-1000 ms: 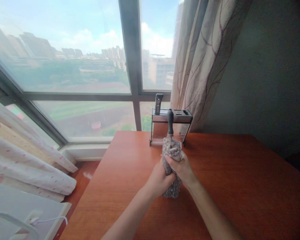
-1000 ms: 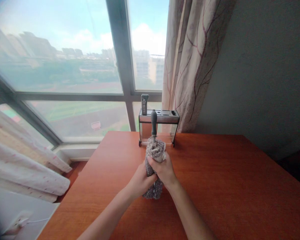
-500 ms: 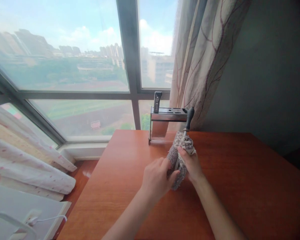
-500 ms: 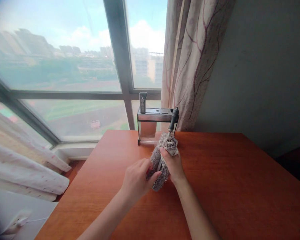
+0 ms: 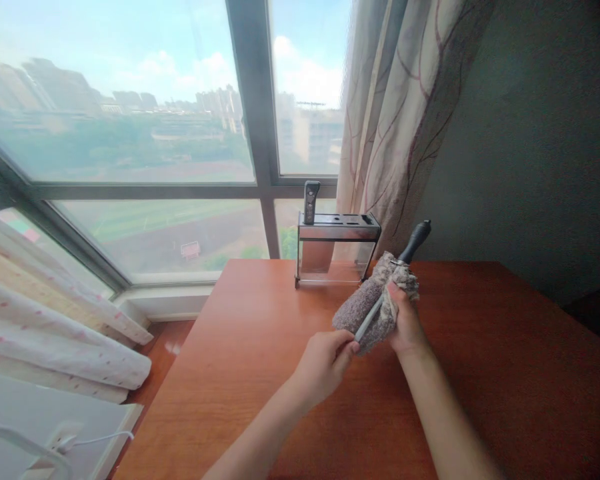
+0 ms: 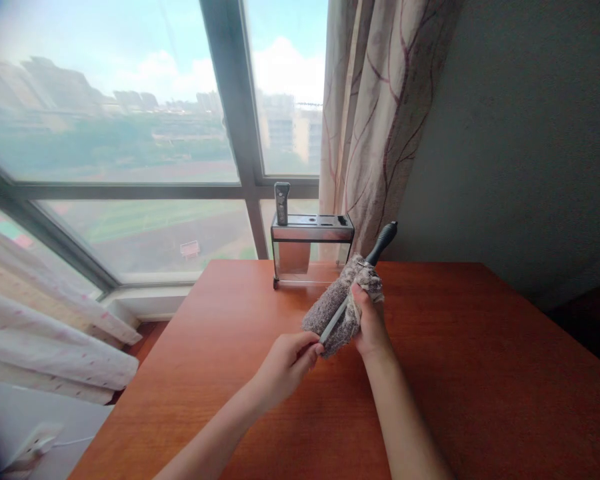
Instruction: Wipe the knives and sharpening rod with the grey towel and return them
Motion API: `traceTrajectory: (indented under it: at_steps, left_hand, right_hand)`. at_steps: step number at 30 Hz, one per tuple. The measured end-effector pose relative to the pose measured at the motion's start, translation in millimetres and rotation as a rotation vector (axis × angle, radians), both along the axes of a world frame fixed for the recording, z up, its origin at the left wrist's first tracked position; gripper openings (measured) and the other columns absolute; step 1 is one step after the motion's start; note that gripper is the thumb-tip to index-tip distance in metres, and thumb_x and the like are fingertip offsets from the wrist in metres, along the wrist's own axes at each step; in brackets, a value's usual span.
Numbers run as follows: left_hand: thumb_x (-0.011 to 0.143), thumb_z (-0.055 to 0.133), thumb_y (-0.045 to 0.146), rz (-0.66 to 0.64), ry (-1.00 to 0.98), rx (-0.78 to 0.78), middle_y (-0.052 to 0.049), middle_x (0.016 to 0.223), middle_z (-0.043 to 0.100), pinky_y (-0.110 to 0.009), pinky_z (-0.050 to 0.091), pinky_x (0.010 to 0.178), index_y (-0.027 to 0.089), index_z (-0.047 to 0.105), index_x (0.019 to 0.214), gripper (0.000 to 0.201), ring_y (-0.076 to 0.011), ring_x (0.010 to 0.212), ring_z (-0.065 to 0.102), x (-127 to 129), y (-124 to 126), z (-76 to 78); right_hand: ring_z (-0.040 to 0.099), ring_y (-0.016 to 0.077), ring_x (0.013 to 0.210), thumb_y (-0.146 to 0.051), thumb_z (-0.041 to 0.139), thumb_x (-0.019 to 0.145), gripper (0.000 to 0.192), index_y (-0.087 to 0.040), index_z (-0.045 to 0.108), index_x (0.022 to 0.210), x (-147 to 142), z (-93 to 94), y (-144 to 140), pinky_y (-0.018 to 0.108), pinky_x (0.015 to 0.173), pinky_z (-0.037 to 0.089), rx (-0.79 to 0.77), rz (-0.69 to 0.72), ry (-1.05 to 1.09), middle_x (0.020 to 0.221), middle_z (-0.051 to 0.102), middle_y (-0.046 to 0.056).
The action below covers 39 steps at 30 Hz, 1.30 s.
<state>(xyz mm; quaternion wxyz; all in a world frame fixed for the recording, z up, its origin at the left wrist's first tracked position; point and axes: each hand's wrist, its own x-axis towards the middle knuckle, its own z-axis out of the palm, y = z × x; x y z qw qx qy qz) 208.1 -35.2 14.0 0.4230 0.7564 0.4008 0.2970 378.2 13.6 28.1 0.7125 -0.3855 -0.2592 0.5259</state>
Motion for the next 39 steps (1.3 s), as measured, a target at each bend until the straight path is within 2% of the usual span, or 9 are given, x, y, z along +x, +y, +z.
traceTrajectory:
  at_steps: [5, 9, 13, 16, 21, 25, 31, 35, 39]
  left_hand:
    - [0.089, 0.049, 0.048, -0.047, -0.323, -0.377, 0.002, 0.058, 0.044, -0.021, 0.03, 0.05, 0.012, 0.064, 0.081, 0.039, -0.0094, 0.054, 0.04, 4.8, 0.1, -2.6]
    - [0.085, 0.055, 0.049, 0.025, -0.444, -0.471, 0.002, 0.058, 0.046, -0.021, 0.03, 0.048, 0.011, 0.066, 0.081, 0.04, -0.0088, 0.051, 0.041, 9.6, -0.7, -1.9]
    - [0.088, 0.051, 0.046, 0.133, -0.386, -0.326, 0.001, 0.055, 0.049, -0.022, 0.034, 0.05, 0.013, 0.061, 0.071, 0.038, -0.0105, 0.051, 0.045, 10.9, -1.4, -1.2]
    - [0.091, 0.046, 0.04, 0.22, -0.127, -0.049, 0.0, 0.056, 0.052, -0.023, 0.033, 0.052, 0.016, 0.057, 0.064, 0.038, -0.0116, 0.053, 0.048, 8.8, -1.6, -2.7]
    - [0.092, 0.045, 0.03, 0.265, 0.28, 0.366, -0.003, 0.067, 0.06, -0.025, 0.034, 0.057, 0.019, 0.058, 0.076, 0.024, -0.0146, 0.06, 0.053, 7.8, -5.1, -9.2]
    - [0.094, 0.041, 0.027, 0.141, 0.324, 0.418, -0.005, 0.078, 0.064, -0.026, 0.04, 0.062, 0.02, 0.057, 0.088, 0.018, -0.017, 0.068, 0.057, 9.9, -9.4, -9.7]
    - [0.094, 0.042, 0.021, -0.11, 0.262, 0.448, -0.007, 0.094, 0.065, -0.026, 0.045, 0.075, 0.018, 0.054, 0.116, 0.025, -0.0177, 0.083, 0.059, 4.2, -6.0, -2.6]
    - [0.088, 0.058, 0.035, -0.02, 0.265, 0.538, -0.004, 0.089, 0.066, -0.026, 0.044, 0.072, 0.021, 0.061, 0.102, 0.02, -0.0176, 0.081, 0.06, -1.5, 0.1, -6.3]
    - [0.075, 0.072, 0.046, 0.098, 0.288, 0.604, -0.004, 0.086, 0.065, -0.028, 0.044, 0.067, 0.021, 0.062, 0.089, 0.03, -0.019, 0.079, 0.059, -3.1, 1.3, -8.0]
  right_hand:
    - [0.066, 0.0226, 0.076, -0.053, 0.069, 0.066, 0.04, -0.024, 0.062, 0.092, -4.1, -3.6, -4.4, 0.033, 0.064, 0.052, -0.051, 0.113, 0.011, 0.08, 0.07, 0.001]
    - [0.063, 0.0195, 0.066, -0.05, 0.072, 0.066, 0.036, -0.024, 0.061, 0.087, -12.3, -9.0, -8.9, 0.031, 0.057, 0.05, -0.055, 0.156, -0.006, 0.074, 0.067, -0.001]
    - [0.055, 0.0136, 0.052, -0.041, 0.077, 0.066, 0.027, -0.022, 0.06, 0.073, -24.4, -13.6, -13.5, 0.027, 0.051, 0.045, -0.056, 0.14, -0.094, 0.061, 0.06, -0.004]
    - [0.055, 0.0133, 0.053, -0.038, 0.08, 0.064, 0.027, -0.02, 0.062, 0.074, -30.7, -10.5, -15.0, 0.026, 0.053, 0.046, -0.043, 0.101, -0.144, 0.063, 0.063, -0.003]
    - [0.06, 0.0149, 0.058, -0.038, 0.082, 0.06, 0.029, -0.019, 0.065, 0.076, -21.8, 1.3, -11.2, 0.028, 0.059, 0.05, -0.019, -0.004, -0.176, 0.068, 0.067, -0.002]
    - [0.062, 0.016, 0.06, -0.037, 0.08, 0.062, 0.03, -0.02, 0.067, 0.082, -5.8, 5.0, -6.4, 0.029, 0.06, 0.05, -0.008, -0.096, -0.125, 0.073, 0.069, -0.002]
    - [0.062, 0.0158, 0.059, -0.035, 0.079, 0.062, 0.03, -0.02, 0.066, 0.085, 8.3, 3.4, -4.6, 0.03, 0.062, 0.051, -0.009, -0.089, -0.052, 0.07, 0.068, -0.004]
    - [0.065, 0.0188, 0.064, -0.036, 0.077, 0.065, 0.03, -0.021, 0.065, 0.089, 6.0, 2.7, -8.1, 0.032, 0.064, 0.052, -0.014, -0.01, -0.041, 0.071, 0.069, -0.003]
    - [0.066, 0.0194, 0.065, -0.036, 0.076, 0.066, 0.029, -0.021, 0.066, 0.089, -0.6, 3.0, -12.5, 0.031, 0.063, 0.052, -0.011, 0.074, -0.069, 0.071, 0.069, -0.002]
